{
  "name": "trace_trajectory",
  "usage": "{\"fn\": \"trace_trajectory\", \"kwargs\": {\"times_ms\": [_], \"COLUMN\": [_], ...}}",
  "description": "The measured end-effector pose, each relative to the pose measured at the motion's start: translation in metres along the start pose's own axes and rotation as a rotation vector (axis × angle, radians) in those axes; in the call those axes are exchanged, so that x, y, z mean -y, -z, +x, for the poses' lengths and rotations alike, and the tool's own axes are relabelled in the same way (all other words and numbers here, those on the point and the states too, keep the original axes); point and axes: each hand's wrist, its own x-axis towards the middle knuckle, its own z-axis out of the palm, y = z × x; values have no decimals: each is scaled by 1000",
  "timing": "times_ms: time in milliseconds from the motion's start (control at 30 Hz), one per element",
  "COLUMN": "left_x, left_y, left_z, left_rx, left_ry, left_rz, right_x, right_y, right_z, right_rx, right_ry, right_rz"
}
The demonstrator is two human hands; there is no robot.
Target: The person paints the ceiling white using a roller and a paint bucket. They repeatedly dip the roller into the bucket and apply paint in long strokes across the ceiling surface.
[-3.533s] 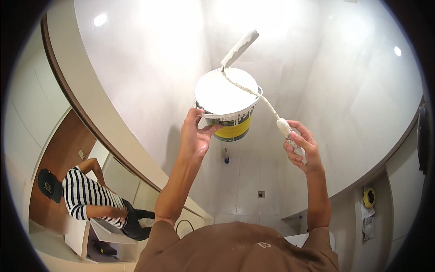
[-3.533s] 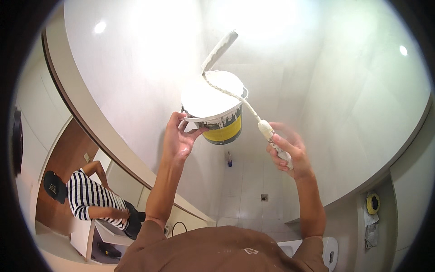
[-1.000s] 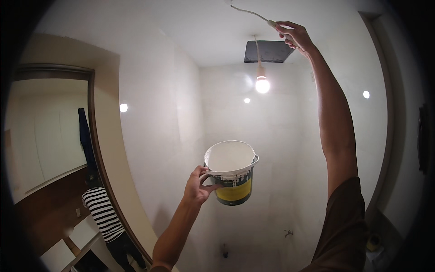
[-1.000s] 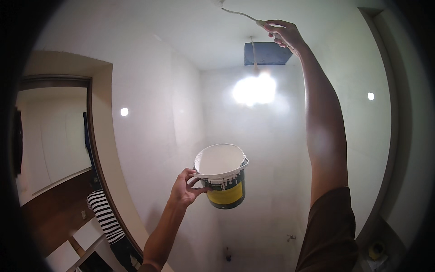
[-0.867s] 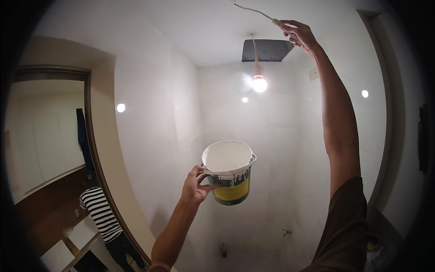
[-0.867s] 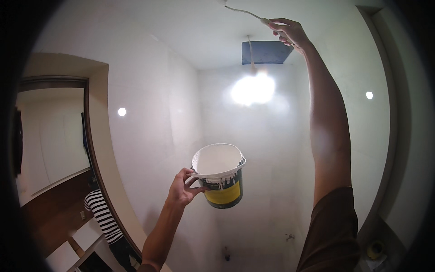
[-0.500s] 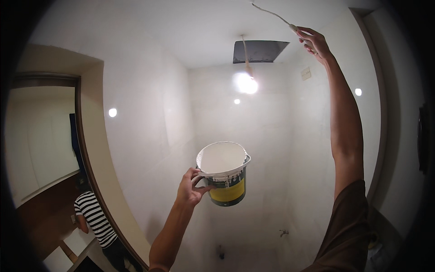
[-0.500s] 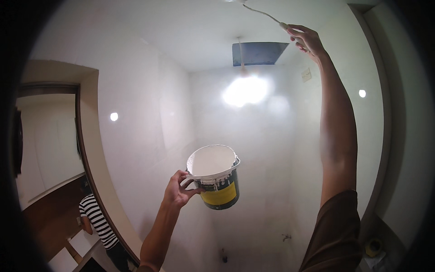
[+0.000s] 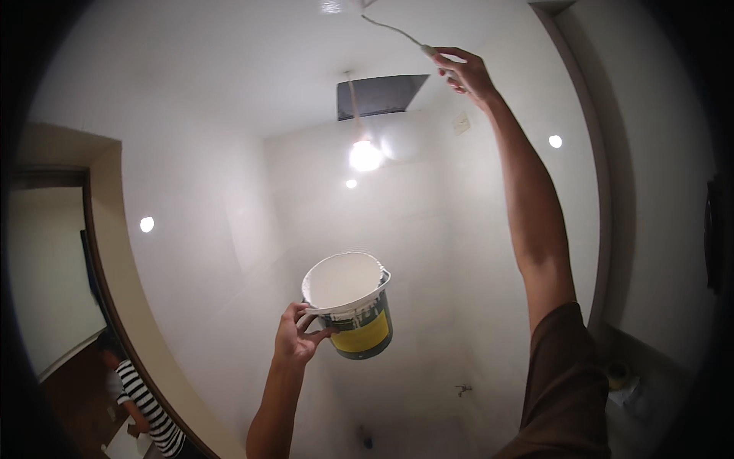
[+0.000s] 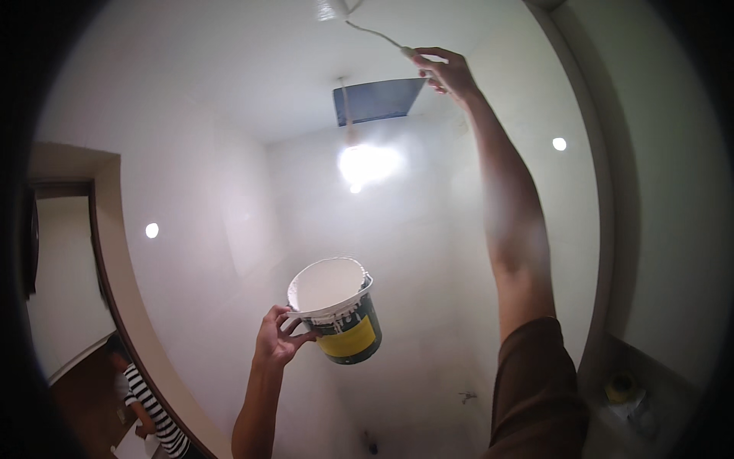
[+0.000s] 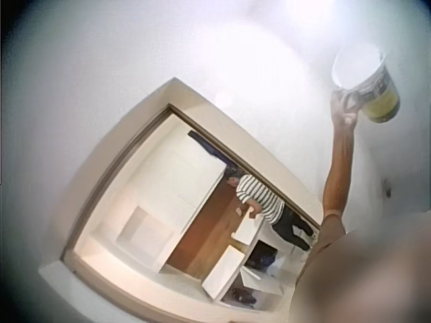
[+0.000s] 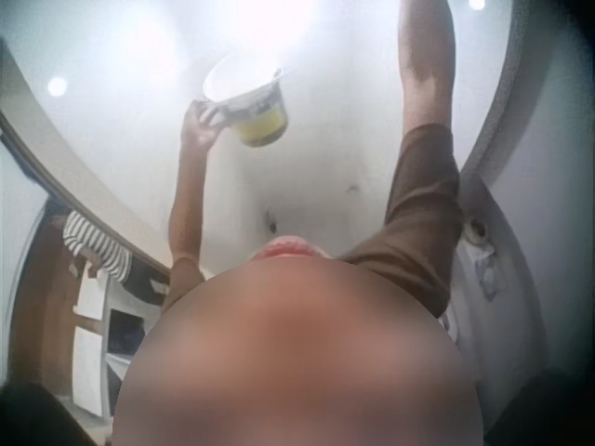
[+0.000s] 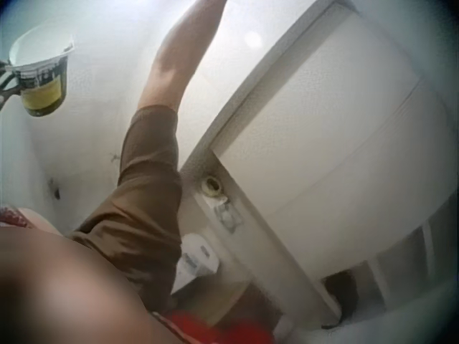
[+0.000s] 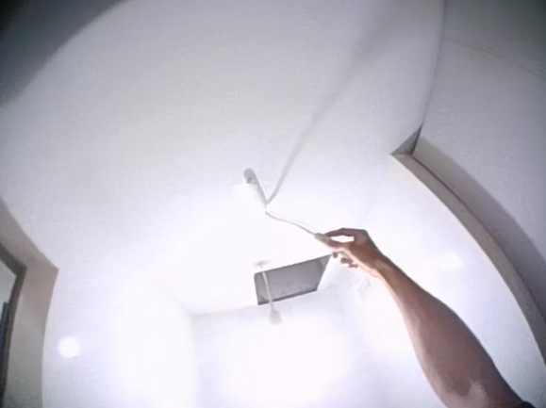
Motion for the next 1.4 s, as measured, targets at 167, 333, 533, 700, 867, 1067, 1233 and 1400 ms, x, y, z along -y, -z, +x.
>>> {"fn": "trace_trajectory", "kwargs": {"times_ms": [167,333,533,700,867,1067,1233,1400], "left_x": [1,0,-3,-4,-7,-6,-7,-7], "left_y": [5,1,-6,-9,-8,-6,-5,-5], "left_z": [9,5,-6,-7,-5,-4,-3,-3], "left_rx": [-2,27,24,15,31,53,62,65], "left_ry": [19,8,3,4,75,73,41,48], "left_rz": [13,19,12,21,11,20,50,46], "right_x": [-17,-28,-29,-40,-43,-52,-65,-70], "right_y": [19,50,79,72,49,24,12,5], "right_z": [-7,-23,-33,-41,-48,-31,-7,17], "right_rx": [-61,-169,-268,-329,-438,-538,-549,-604], "right_ry": [-22,-43,-46,-33,2,-19,10,30], "right_rz": [32,83,158,237,317,308,474,492]}}
